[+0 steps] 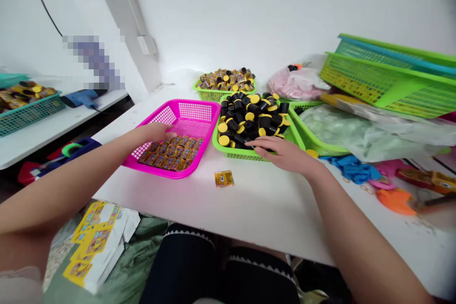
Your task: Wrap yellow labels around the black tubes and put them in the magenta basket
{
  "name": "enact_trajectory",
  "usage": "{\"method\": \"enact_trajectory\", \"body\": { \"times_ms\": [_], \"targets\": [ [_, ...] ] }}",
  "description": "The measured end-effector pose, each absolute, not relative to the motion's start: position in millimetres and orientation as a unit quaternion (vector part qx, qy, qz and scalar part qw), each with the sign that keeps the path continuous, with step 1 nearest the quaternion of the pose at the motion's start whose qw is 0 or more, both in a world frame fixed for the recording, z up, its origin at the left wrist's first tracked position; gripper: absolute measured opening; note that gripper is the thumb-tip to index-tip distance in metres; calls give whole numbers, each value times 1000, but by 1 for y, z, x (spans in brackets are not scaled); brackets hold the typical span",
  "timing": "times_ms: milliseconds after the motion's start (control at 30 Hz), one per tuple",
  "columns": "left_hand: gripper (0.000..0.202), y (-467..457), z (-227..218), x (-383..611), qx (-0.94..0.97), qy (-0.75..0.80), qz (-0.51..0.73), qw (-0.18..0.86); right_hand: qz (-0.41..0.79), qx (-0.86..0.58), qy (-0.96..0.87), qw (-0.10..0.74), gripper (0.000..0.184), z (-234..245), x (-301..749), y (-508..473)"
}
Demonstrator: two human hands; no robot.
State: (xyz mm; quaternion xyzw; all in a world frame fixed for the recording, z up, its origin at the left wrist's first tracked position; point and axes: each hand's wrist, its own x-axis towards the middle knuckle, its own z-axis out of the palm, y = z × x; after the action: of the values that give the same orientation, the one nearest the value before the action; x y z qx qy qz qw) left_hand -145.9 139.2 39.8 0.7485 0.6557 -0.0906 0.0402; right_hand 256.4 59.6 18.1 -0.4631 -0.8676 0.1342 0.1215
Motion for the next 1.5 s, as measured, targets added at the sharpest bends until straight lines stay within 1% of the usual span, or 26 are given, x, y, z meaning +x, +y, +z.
{"method": "enact_trajectory", "body": {
  "times_ms": [33,100,133,167,200,233,267,400,467,533,600,667,767,833,900,967,1033,1100,1133,1167,1267,1333,1367,1433,1467,1500],
  "targets": [
    [60,126,45,-136,755,651,-71,14,124,-461,-871,114,47,17,256,60],
    [59,90,50,-109,788,614,-11,-44,93,-472,-871,100,47,14,253,59],
    [53,69,48,-93,829,551,48,-81,74,-479,-869,102,48,12,251,58],
    [44,47,43,-77,875,471,78,-82,57,-483,-867,111,48,10,248,57],
    [39,27,35,-61,922,379,64,-54,43,-484,-864,130,47,8,246,56],
    [38,9,24,-46,947,317,43,-33,36,-486,-859,156,45,6,243,54],
    [37,-4,11,-33,952,301,36,-39,34,-491,-850,188,43,4,241,53],
    [41,-20,-34,-5,940,324,-31,-104,32,-539,-775,328,34,-2,240,48],
    [47,-19,-45,-4,936,322,-49,-132,21,-543,-760,357,32,-3,242,46],
    [53,-21,-48,-7,941,305,-39,-143,16,-536,-766,355,33,-4,243,43],
    [56,-24,-46,-12,949,296,-14,-105,13,-531,-771,351,35,-6,243,42],
    [55,-24,-43,-16,947,322,16,-17,10,-524,-768,368,35,-10,244,42],
    [52,-19,-37,-19,905,394,65,149,19,-518,-735,437,37,-19,245,45],
    [48,-14,-31,-17,877,410,106,225,32,-527,-698,484,43,-24,247,47],
    [46,-10,-20,-11,864,406,157,254,34,-536,-670,512,42,-24,248,47],
    [43,-6,-5,-1,855,387,221,265,28,-524,-666,531,37,-20,249,46],
    [29,0,8,12,843,346,283,298,33,-489,-671,557,32,-15,250,44],
    [9,11,13,25,821,309,321,357,71,-457,-670,581,31,-9,252,42],
    [3,18,11,31,803,306,331,389,106,-447,-664,589,32,-7,253,41],
    [4,24,7,35,784,311,336,419,153,-443,-655,593,33,-6,254,39],
    [32,38,-14,40,731,343,338,483,310,-428,-618,582,34,-2,258,36],
    [49,42,-28,36,728,335,333,497,393,-397,-597,576,33,-1,260,33],
    [54,42,-32,33,738,323,330,492,426,-379,-587,575,33,0,260,32],
    [61,42,-35,27,768,299,329,461,479,-355,-570,565,33,2,258,30],
    [60,42,-34,24,784,294,328,438,500,-354,-563,555,33,3,256,30],
    [55,41,-33,23,797,297,328,411,516,-355,-556,546,33,3,254,29]
  ]
}}
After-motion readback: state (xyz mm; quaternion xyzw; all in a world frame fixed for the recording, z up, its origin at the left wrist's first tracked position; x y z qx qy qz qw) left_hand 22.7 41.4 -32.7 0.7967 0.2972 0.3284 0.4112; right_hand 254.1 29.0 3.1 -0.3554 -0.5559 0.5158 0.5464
